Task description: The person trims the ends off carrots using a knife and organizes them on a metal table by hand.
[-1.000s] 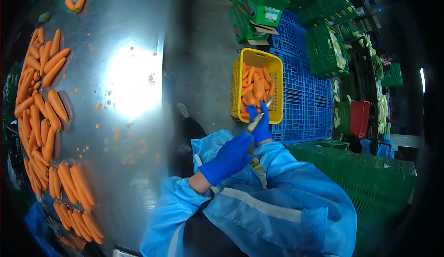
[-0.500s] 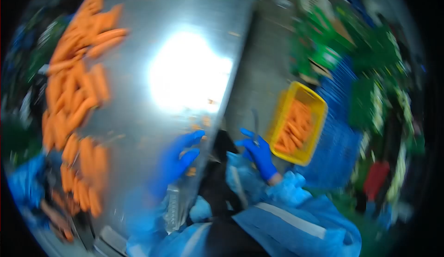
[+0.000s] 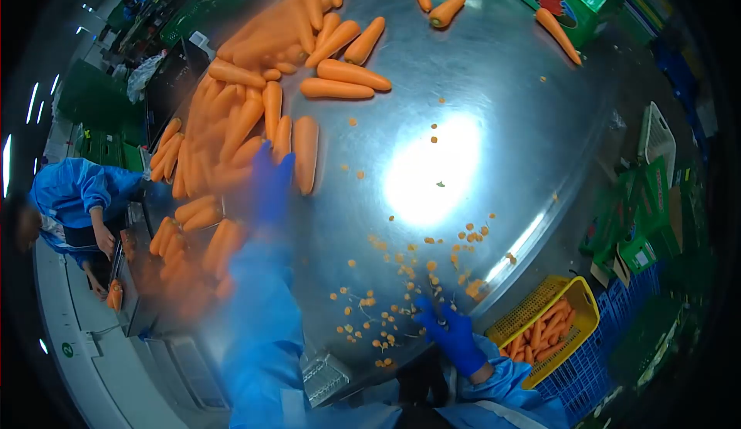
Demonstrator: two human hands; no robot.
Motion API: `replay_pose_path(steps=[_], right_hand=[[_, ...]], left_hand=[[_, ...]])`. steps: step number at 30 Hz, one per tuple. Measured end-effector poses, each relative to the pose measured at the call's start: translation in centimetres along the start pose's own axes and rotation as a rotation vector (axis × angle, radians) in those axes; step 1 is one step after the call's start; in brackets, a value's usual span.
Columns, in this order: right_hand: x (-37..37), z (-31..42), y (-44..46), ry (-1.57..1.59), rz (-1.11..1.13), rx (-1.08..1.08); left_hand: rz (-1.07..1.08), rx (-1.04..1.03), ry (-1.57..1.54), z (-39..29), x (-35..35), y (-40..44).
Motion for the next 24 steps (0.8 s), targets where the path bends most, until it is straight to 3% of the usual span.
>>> replay_pose_path(steps=[2, 6, 9, 12, 15, 18, 20, 22, 24], right_hand=[[-0.2, 1.7, -0.2, -0.241, 0.036, 0.045], [-0.1, 1.7, 0.0, -0.137, -0.001, 0.134], [-0.2, 1.2, -0.1, -0.162, -0.029, 0.16], [-0.2, 1.5, -0.2, -0.174, -0.062, 0.161], [0.0, 0.9, -0.3, -0.196, -0.061, 0.113], [0.0, 1.5, -0.8, -0.17, -0.06, 0.091], [0.0, 1.4, -1.0, -0.059, -0.029, 0.054], [0.3, 0.4, -1.3, 0.132, -0.066, 0.082], [0.6, 0.2, -1.6, 0.238, -0.092, 0.103]], left_hand=[[0.003, 0.064, 0.275, -0.4, -1.2, 2.8], [-0.001, 0.124, 0.61, -1.5, -3.4, 5.9], [-0.062, 0.136, 0.666, -4.6, -3.0, 5.2], [0.162, 0.294, 0.703, -4.0, -3.5, 4.8], [0.122, 0.349, 0.639, -2.1, -3.9, 3.3], [0.221, 0.221, 0.56, -4.2, -3.6, 0.1], [0.077, -0.301, 0.562, -5.5, -3.7, -2.5], [0.097, -0.493, 0.344, -5.6, -3.7, -6.6], [0.26, -0.374, 0.016, -6.4, -2.7, -11.3]])
Point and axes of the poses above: each hand's wrist, its own y-axis towards the middle knuckle, its own x-axis out of the back of the hand, z = x × y, the point moved 9 cm from there along y, towards the middle knuckle, and after that the axes turned 4 degrees about z, right-handed, at the moved point
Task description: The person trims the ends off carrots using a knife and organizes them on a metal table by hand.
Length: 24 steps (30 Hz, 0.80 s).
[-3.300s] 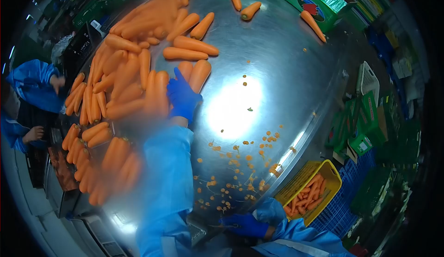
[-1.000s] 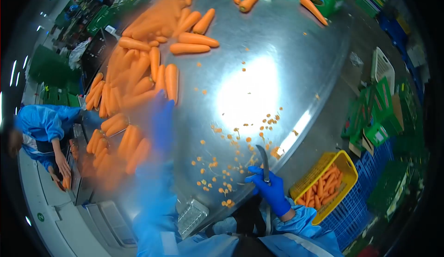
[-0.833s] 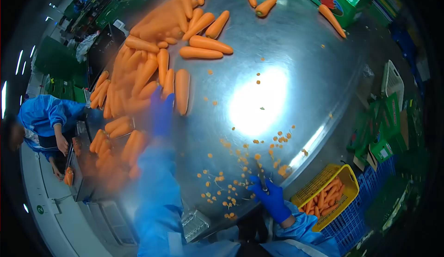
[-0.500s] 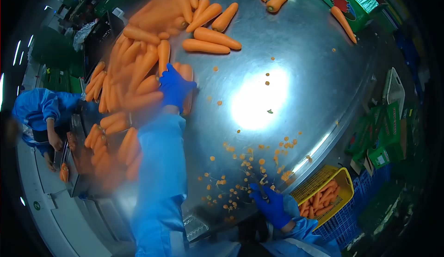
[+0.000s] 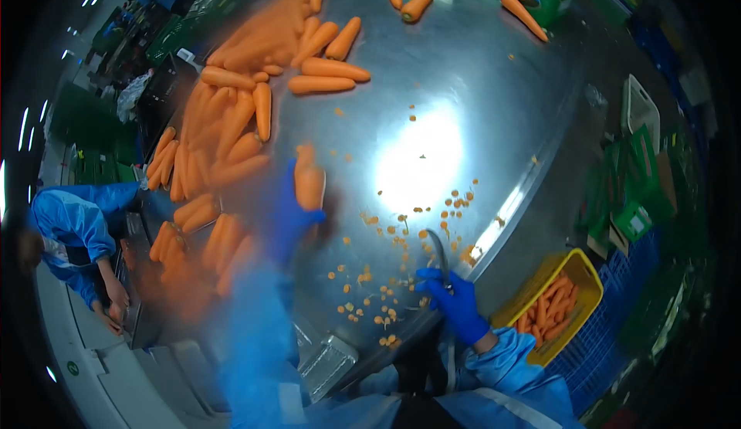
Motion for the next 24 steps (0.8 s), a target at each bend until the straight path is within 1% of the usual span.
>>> replay_pose_path(steps=[1, 2, 3, 5, 7, 8, 9, 10, 12, 15, 16, 19, 21, 24], right_hand=[[0.3, 0.3, -0.4, 0.007, -0.007, -0.005], [0.4, 0.5, -0.9, 0.012, -0.015, -0.018], [0.1, 2.1, -1.4, -0.089, -0.007, 0.07], [-1.0, 5.6, -2.6, -0.306, 0.014, 0.233], [-3.1, 9.6, -4.6, -0.545, 0.037, 0.569], [-4.6, 10.2, -6.7, -0.637, 0.09, 0.595], [-6.3, 12.1, -7.3, -0.727, 0.151, 0.656], [-7.8, 12.9, -8.1, -0.816, 0.214, 0.718], [-9.2, 12.8, -9.2, -0.907, 0.229, 0.749], [-10.6, 12.0, -10.5, -1.02, 0.241, 0.786], [-11.1, 11.8, -10.9, -1.053, 0.245, 0.798], [-12.2, 11.7, -12.0, -1.105, 0.231, 0.836], [-12.6, 11.8, -12.5, -1.064, 0.22, 0.871], [-13.2, 11.7, -13.4, -1.072, 0.218, 0.898]], left_hand=[[0.04, 0.035, -0.139, -2.2, 0.0, -2.5], [0.069, 0.041, -0.195, -5.4, 0.1, -5.3], [0.097, 0.049, -0.251, -8.6, 0.1, -8.2], [0.144, 0.029, -0.387, -11.1, -0.8, -13.1], [0.19, -0.018, -0.576, -13.4, -1.9, -17.7], [0.22, -0.035, -0.693, -14.2, -2.5, -20.8], [0.292, -0.001, -0.677, -13.6, -3.3, -22.0], [0.293, -0.002, -0.711, -13.7, -3.2, -23.1], [0.294, -0.009, -0.776, -14.3, -3.1, -24.7], [0.302, 0.04, -0.768, -14.9, -2.8, -26.3], [0.305, 0.027, -0.76, -14.9, -2.6, -26.6], [0.308, 0.001, -0.734, -15.0, -2.0, -27.7], [0.305, -0.002, -0.713, -14.9, -1.6, -28.3], [0.293, -0.003, -0.769, -14.7, -1.3, -29.3]])
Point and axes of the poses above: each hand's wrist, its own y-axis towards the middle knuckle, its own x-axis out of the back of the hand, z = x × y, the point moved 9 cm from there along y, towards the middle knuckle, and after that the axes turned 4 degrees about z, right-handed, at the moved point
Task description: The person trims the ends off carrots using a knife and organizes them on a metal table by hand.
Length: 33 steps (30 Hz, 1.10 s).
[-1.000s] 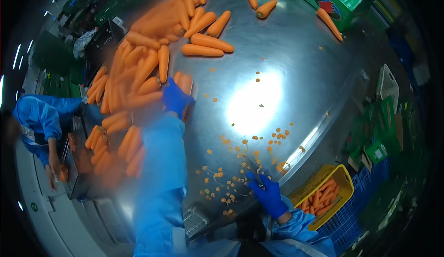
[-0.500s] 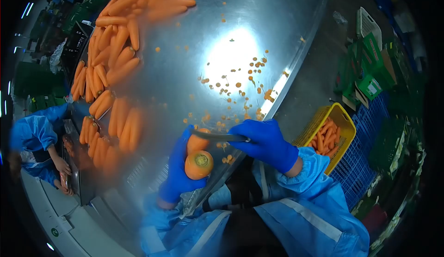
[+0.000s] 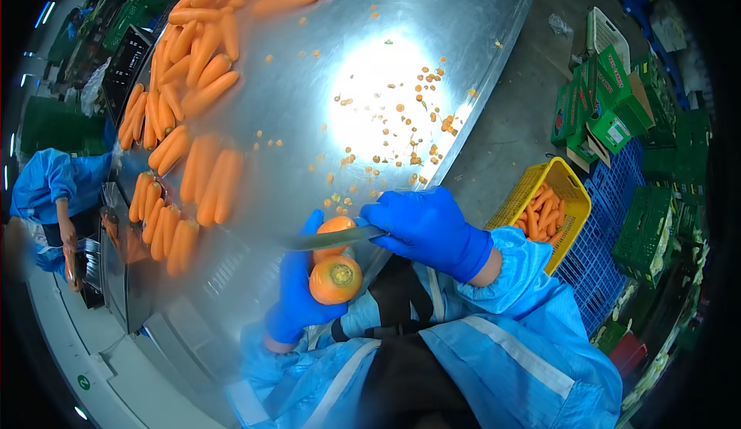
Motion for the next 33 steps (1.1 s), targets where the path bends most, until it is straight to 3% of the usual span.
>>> replay_pose_path(steps=[7, 9, 11, 13, 14, 16, 17, 19, 22, 24, 28, 33], right_hand=[[-0.4, 1.2, -0.1, -0.045, 0.003, 0.032], [-1.6, -3.1, -1.0, 0.206, -0.033, -0.206], [-3.3, -8.1, -2.9, 0.397, -0.062, -0.454], [-4.9, -12.2, -5.3, 0.547, -0.076, -0.726], [-4.6, -11.4, -4.9, 0.48, -0.09, -0.656], [-3.2, -8.7, -3.7, 0.347, -0.136, -0.514], [-2.9, -7.2, -3.2, 0.297, -0.137, -0.431], [-2.3, -4.5, -1.9, 0.194, -0.143, -0.258], [-1.9, -0.3, -0.7, -0.045, -0.113, -0.01], [-2.4, 1.0, -0.2, -0.205, -0.039, 0.079], [-4.8, 0.7, -0.4, -0.482, 0.201, 0.164], [-3.3, 1.4, 0.5, -0.499, 0.045, 0.264]], left_hand=[[-0.013, -0.036, 0.042, 0.2, 0.3, -1.1], [-0.004, -0.147, 0.133, -0.4, 0.5, -1.4], [-0.065, -0.062, 0.136, 1.0, 1.8, -2.6], [-0.189, 0.011, -0.067, 2.5, 2.5, -3.0], [-0.258, 0.038, -0.171, 3.3, 2.8, -3.4], [-0.318, -0.032, -0.91, 2.6, 2.6, -2.1], [-0.432, 0.015, -1.049, 1.9, 2.3, -0.9], [-0.319, 0.009, -1.127, 4.3, 3.1, 0.2], [-0.57, 0.217, -0.677, 6.0, 4.8, -0.5], [-0.55, 0.201, -1.161, 8.7, 3.9, -0.3], [-0.529, 0.216, -1.234, 8.1, 2.3, -0.2], [-0.632, 0.221, -1.132, 8.2, 2.1, -0.3]])
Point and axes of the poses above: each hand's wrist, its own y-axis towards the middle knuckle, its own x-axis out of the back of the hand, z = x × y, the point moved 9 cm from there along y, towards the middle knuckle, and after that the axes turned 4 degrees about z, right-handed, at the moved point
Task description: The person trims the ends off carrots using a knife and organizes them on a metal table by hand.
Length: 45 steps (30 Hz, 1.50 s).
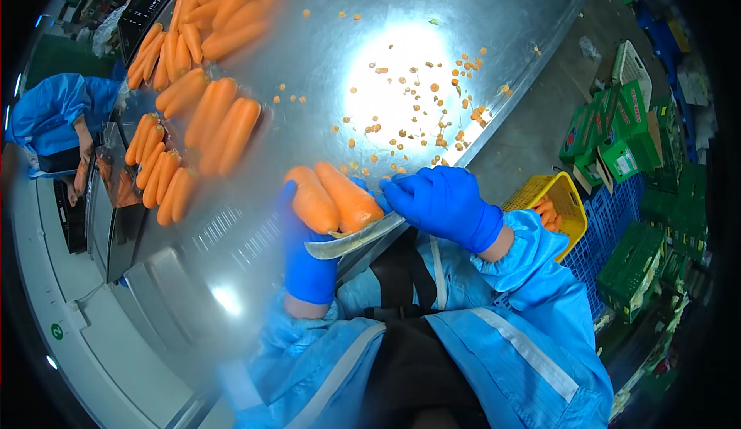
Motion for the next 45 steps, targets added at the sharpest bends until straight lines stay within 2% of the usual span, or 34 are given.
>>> replay_pose_path(steps=[3, 5, 8, 11, 13, 14, 15, 16, 19, 20, 21, 22, 23, 24, 27, 31, 33, 34, 36, 38, 40, 42, 44, 45], right_hand=[[-0.3, -0.6, 0.1, -0.025, 0.007, -0.007], [-0.8, -1.0, 0.0, -0.035, 0.046, -0.015], [-1.1, -1.6, 0.0, -0.031, 0.106, -0.023], [-0.7, -2.6, 0.3, -0.037, 0.092, -0.055], [-0.7, -4.5, 0.0, -0.021, 0.081, -0.097], [-2.0, -7.7, -2.2, 0.192, -0.106, -0.329], [-2.1, -11.7, -4.3, 0.683, -0.322, -0.677], [-3.6, -14.3, -6.6, 0.798, -0.459, -0.843], [-5.7, -15.0, -8.3, 0.876, -0.362, -0.95], [-6.4, -14.2, -8.0, 1.022, -0.269, -0.965], [-6.6, -13.5, -7.9, 1.095, -0.272, -1.004], [-6.9, -12.8, -7.6, 1.166, -0.271, -1.041], [-7.2, -12.3, -7.5, 1.241, -0.265, -1.076], [-8.5, -11.8, -8.0, 1.278, -0.124, -1.205], [-7.7, -8.2, -5.3, 1.418, -0.192, -0.978], [-4.0, -2.9, 0.0, 1.374, -0.047, -0.682], [-4.2, -1.5, 1.1, 1.385, -0.063, -0.634], [-4.3, -1.0, 1.3, 1.392, -0.069, -0.609], [-4.0, -0.1, 1.6, 1.369, -0.008, -0.589], [-4.3, 0.6, 1.5, 1.384, 0.069, -0.611], [-4.6, 1.4, 1.0, 1.432, 0.117, -0.642], [-4.4, 2.0, 1.0, 1.477, 0.08, -0.596], [-3.6, 2.5, 1.5, 1.477, -0.003, -0.509], [-3.1, 2.7, 1.8, 1.455, -0.047, -0.467]], left_hand=[[0.049, -0.004, 0.007, 0.5, 0.5, 0.7], [-0.055, 0.063, -0.139, 1.4, 2.2, 1.1], [-0.113, 0.068, -0.134, 1.5, 1.9, 1.1], [-0.023, 0.064, -0.147, 1.6, 1.9, 1.5], [0.104, -0.116, 0.216, 0.2, -0.5, 0.9], [0.149, -0.128, 0.242, 0.1, -1.1, 0.9], [0.194, -0.14, 0.268, 0.0, -1.7, 0.9], [0.226, -0.074, 0.143, 0.1, -1.4, 1.6], [0.218, -0.074, -0.09, 0.2, 0.9, 2.1], [0.202, -0.123, 0.05, 0.0, 1.3, 2.2], [0.179, -0.17, 0.191, -0.4, 1.5, 2.3], [0.144, -0.238, 0.523, -0.9, 1.0, 2.2], [0.107, -0.267, 0.682, -1.3, 1.3, 2.2], [0.065, -0.293, 0.84, -1.6, 1.6, 2.1], [0.009, -0.257, 0.615, -2.2, 3.9, 2.2], [0.133, -0.183, 0.086, -2.7, 0.7, 0.7], [0.15, -0.207, 0.185, -3.2, 0.6, 0.4], [0.119, -0.24, 0.356, -3.7, 1.0, 0.4], [0.034, -0.242, 0.317, -4.0, 2.2, 0.5], [-0.067, -0.18, -0.104, -3.0, 3.4, 0.7], [-0.089, -0.237, 0.196, -3.5, 2.9, 0.4], [-0.037, -0.233, 0.17, -3.6, 2.9, 0.3], [0.089, -0.166, -0.18, -3.5, 3.7, 0.5], [0.084, -0.167, -0.181, -3.5, 3.6, 0.3]])
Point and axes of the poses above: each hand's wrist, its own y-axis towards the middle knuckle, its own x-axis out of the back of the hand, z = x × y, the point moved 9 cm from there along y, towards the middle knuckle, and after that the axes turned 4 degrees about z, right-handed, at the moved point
